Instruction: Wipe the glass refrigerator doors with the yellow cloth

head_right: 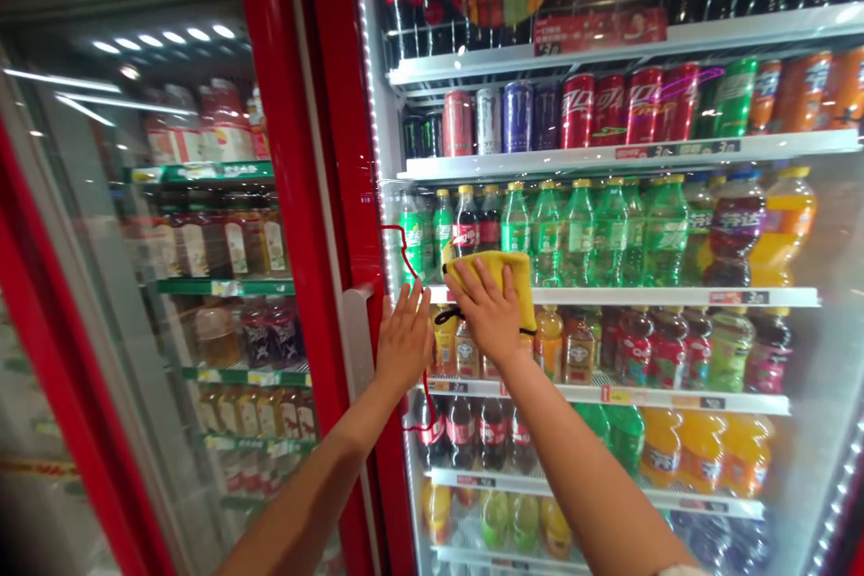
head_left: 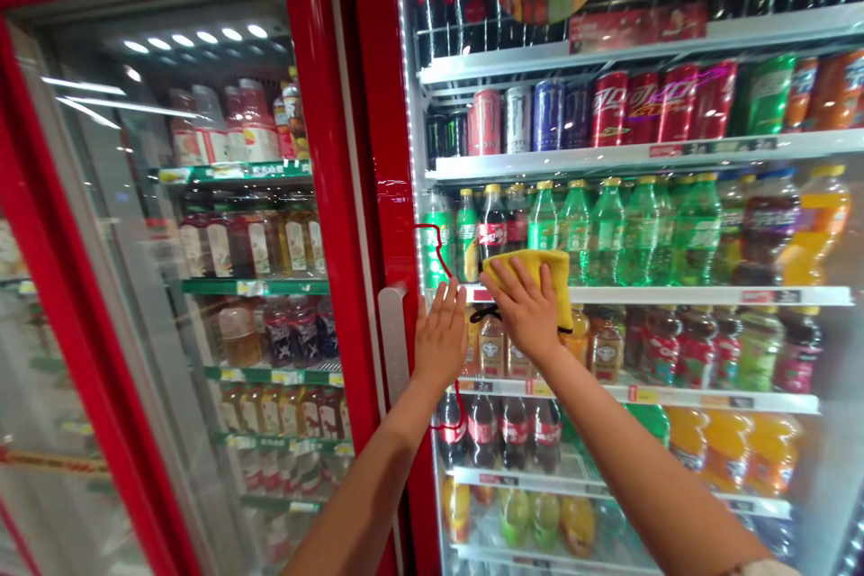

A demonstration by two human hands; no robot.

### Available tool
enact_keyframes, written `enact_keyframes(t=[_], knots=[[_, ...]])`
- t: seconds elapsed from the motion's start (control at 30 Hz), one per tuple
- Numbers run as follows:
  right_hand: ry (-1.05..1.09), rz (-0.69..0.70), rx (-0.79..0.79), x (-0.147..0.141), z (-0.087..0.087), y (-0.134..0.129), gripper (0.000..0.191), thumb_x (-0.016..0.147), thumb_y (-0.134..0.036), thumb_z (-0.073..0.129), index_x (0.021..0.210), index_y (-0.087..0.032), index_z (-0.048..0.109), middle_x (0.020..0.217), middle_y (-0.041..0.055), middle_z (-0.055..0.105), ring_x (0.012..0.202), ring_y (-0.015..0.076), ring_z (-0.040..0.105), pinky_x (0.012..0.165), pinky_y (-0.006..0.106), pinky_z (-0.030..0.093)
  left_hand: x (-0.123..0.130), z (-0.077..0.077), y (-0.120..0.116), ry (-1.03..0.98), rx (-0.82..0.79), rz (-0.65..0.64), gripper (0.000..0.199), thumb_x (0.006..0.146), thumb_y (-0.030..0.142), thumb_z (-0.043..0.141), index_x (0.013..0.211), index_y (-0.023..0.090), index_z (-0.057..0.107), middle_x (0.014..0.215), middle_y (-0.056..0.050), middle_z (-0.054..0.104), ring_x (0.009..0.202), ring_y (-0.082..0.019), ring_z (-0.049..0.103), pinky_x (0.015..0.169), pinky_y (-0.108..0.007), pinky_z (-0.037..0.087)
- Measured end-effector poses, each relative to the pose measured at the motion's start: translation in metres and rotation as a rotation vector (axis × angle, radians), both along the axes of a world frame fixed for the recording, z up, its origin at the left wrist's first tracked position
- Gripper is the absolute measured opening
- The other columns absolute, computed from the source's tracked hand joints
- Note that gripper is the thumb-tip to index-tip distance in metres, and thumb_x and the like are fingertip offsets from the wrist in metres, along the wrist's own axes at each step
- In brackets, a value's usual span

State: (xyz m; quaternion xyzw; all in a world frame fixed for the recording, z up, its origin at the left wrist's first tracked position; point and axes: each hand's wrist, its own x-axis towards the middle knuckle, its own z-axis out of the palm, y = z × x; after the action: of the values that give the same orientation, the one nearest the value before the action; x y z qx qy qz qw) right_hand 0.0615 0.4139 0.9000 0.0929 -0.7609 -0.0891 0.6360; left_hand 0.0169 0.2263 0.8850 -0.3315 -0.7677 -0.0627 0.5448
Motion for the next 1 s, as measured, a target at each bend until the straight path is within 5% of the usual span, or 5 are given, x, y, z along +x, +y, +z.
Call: enact_keyframes(t=[0.17, 0.4, 0.63, 0.87, 1.0], knots=[[0.012, -0.037, 0.005, 0.009, -0.034, 0.011, 0.053, 0.101, -0.018, 0.045, 0.153, -0.032, 0.045, 0.155, 0.0011, 0.053, 0.155, 0.0222, 0.026, 0.13, 0.054, 0.008, 0.0, -0.008, 0.01, -0.042, 0.009, -0.05, 0.072, 0.096, 0.017, 0.051, 0.161, 0.015, 0.023, 0.167, -0.016, 0.03, 0.158, -0.028, 0.018, 0.128, -0.057, 0.02], [0.009, -0.06, 0.061, 0.012, 0.013, 0.052, 0.059, 0.1, -0.023, 0.05, 0.156, -0.036, 0.038, 0.159, -0.0015, 0.048, 0.155, 0.0235, 0.028, 0.129, 0.058, 0.006, -0.002, -0.001, 0.036, -0.026, 0.026, -0.151, 0.076, 0.096, 0.017, 0.053, 0.163, 0.017, 0.018, 0.168, -0.016, 0.025, 0.158, -0.029, 0.015, 0.128, -0.058, 0.017], [0.1, -0.124, -0.2, 0.024, -0.03, 0.074, 0.072, 0.099, -0.022, 0.047, 0.164, -0.021, 0.018, 0.157, 0.014, 0.049, 0.156, 0.0301, 0.024, 0.124, 0.068, 0.015, 0.004, -0.017, 0.04, -0.011, -0.016, -0.154, 0.078, 0.097, 0.021, 0.055, 0.164, 0.018, 0.016, 0.167, -0.017, 0.027, 0.157, -0.031, 0.017, 0.128, -0.057, 0.018], [0.003, -0.141, -0.009, 0.036, 0.003, 0.101, 0.055, 0.099, -0.023, 0.052, 0.152, -0.037, 0.045, 0.16, 0.0023, 0.046, 0.155, 0.0263, 0.026, 0.126, 0.063, 0.014, 0.01, -0.008, 0.074, -0.006, -0.037, -0.211, 0.082, 0.097, 0.023, 0.057, 0.165, 0.02, 0.011, 0.167, -0.015, 0.027, 0.157, -0.031, 0.018, 0.128, -0.059, 0.015], [0.15, -0.21, -0.204, 0.05, -0.019, 0.118, 0.064, 0.096, -0.027, 0.06, 0.155, -0.04, 0.039, 0.165, 0.0061, 0.036, 0.157, 0.0354, 0.017, 0.118, 0.078, 0.015, 0.017, -0.015, 0.091, -0.007, -0.014, -0.232, 0.08, 0.097, 0.023, 0.056, 0.164, 0.02, 0.012, 0.167, -0.015, 0.028, 0.156, -0.03, 0.021, 0.128, -0.058, 0.013]])
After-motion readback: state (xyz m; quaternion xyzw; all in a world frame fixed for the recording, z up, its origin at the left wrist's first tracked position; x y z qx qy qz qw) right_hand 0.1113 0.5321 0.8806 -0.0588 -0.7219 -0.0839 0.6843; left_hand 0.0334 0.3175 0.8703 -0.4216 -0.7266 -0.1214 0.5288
